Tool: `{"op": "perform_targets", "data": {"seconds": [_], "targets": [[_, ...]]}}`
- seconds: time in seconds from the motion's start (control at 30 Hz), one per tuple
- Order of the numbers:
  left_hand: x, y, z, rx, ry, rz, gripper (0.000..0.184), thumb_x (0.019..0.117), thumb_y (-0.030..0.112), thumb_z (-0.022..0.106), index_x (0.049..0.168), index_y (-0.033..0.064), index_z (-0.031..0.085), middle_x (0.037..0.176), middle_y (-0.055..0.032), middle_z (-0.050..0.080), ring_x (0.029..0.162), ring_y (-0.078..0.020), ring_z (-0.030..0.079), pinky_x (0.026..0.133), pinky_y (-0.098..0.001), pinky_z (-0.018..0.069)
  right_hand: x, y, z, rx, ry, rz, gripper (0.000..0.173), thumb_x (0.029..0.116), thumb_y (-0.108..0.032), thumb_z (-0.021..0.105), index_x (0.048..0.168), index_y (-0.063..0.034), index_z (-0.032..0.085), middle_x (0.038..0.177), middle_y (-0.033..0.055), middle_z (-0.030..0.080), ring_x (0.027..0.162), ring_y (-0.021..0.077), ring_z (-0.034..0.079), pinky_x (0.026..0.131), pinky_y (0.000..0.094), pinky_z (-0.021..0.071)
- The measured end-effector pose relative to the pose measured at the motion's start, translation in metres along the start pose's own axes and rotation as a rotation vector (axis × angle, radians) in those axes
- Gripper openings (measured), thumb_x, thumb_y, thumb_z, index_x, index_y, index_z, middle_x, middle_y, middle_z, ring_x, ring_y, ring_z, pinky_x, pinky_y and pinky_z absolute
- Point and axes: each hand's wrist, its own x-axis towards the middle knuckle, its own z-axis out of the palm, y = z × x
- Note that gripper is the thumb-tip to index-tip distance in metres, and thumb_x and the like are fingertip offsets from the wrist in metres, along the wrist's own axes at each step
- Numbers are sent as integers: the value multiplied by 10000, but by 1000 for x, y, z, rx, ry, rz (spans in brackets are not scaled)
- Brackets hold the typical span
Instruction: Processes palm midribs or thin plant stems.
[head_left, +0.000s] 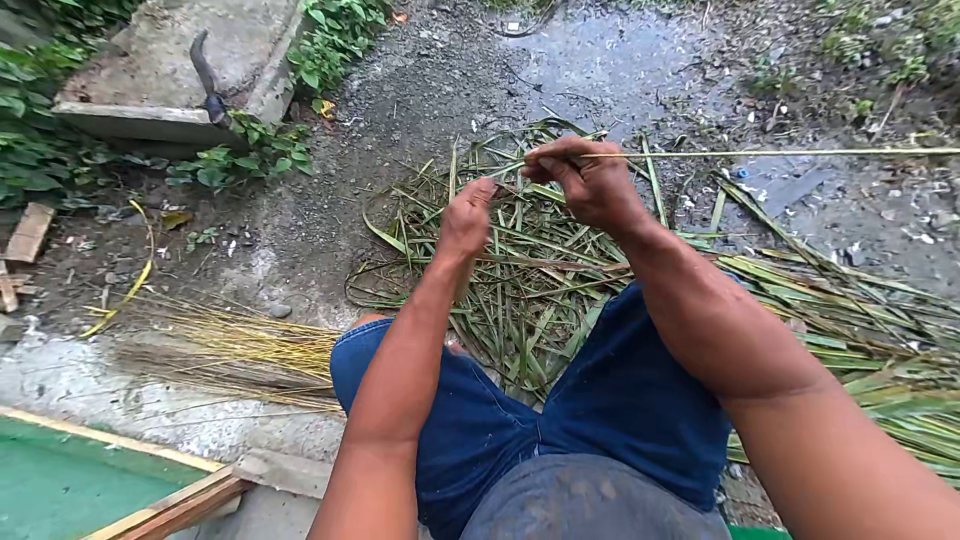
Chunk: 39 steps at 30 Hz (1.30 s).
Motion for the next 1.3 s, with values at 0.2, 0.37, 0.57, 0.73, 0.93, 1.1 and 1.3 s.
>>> {"op": "perform_targets", "data": {"seconds": [0.2, 0.37, 0.57, 0.73, 0.93, 1.1, 1.3], "targets": [[15, -16, -5, -271, 106, -261, 553, 1116, 508, 262, 1359, 109, 559, 705, -26, 502, 480, -148, 507, 442, -315, 500, 2, -4, -6, 88, 132, 184, 183, 1053, -56, 520, 1120, 34, 665, 1011, 85, 761, 883, 134, 761, 849, 330, 648], [-13, 18, 11, -22, 25, 110, 481, 1129, 385, 302, 1329, 52, 584, 804, -82, 590, 565, -192, 576, 546, -395, 556, 4, -3, 16, 140, 153, 264, 173, 1058, -69, 515, 1097, 24, 656, 973, 80, 763, 847, 137, 763, 820, 329, 654], [3, 3, 1, 2, 38, -15, 525, 1122, 456, 290, 1350, 89, 588, 779, -97, 579, 532, -208, 556, 527, -405, 543, 4, -5, 18, 159, 111, 219, 176, 1059, -48, 510, 1117, 38, 653, 1033, 94, 760, 893, 129, 761, 854, 311, 645], [-6, 15, 4, 31, 34, 91, 489, 1129, 401, 300, 1318, 83, 619, 765, -75, 578, 531, -193, 548, 530, -395, 532, 3, -2, 18, 168, 92, 170, 174, 1052, -36, 518, 1113, 41, 661, 1025, 86, 761, 905, 120, 757, 871, 312, 639], [23, -22, -11, -227, 145, -258, 564, 1114, 522, 252, 1358, 110, 549, 697, -37, 513, 471, -160, 519, 444, -333, 515, 6, -4, -3, 279, 174, 169, 153, 1058, -14, 486, 1099, 38, 623, 1038, 108, 750, 908, 192, 766, 862, 372, 655], [-1, 9, 1, -370, 90, 45, 441, 1134, 374, 289, 1368, 76, 516, 750, -9, 555, 484, -112, 512, 442, -279, 507, 4, -4, 1, 294, 121, 208, 173, 1043, -8, 519, 1148, 54, 641, 1078, 114, 745, 923, 167, 759, 872, 341, 645], [-10, 20, 4, -333, -16, 232, 410, 1119, 288, 403, 1433, 54, 522, 774, -27, 576, 522, -117, 533, 471, -274, 504, 2, -10, 12, 370, 78, 202, 187, 1029, 22, 522, 1154, 71, 652, 1096, 129, 742, 927, 174, 757, 882, 341, 641]]}}
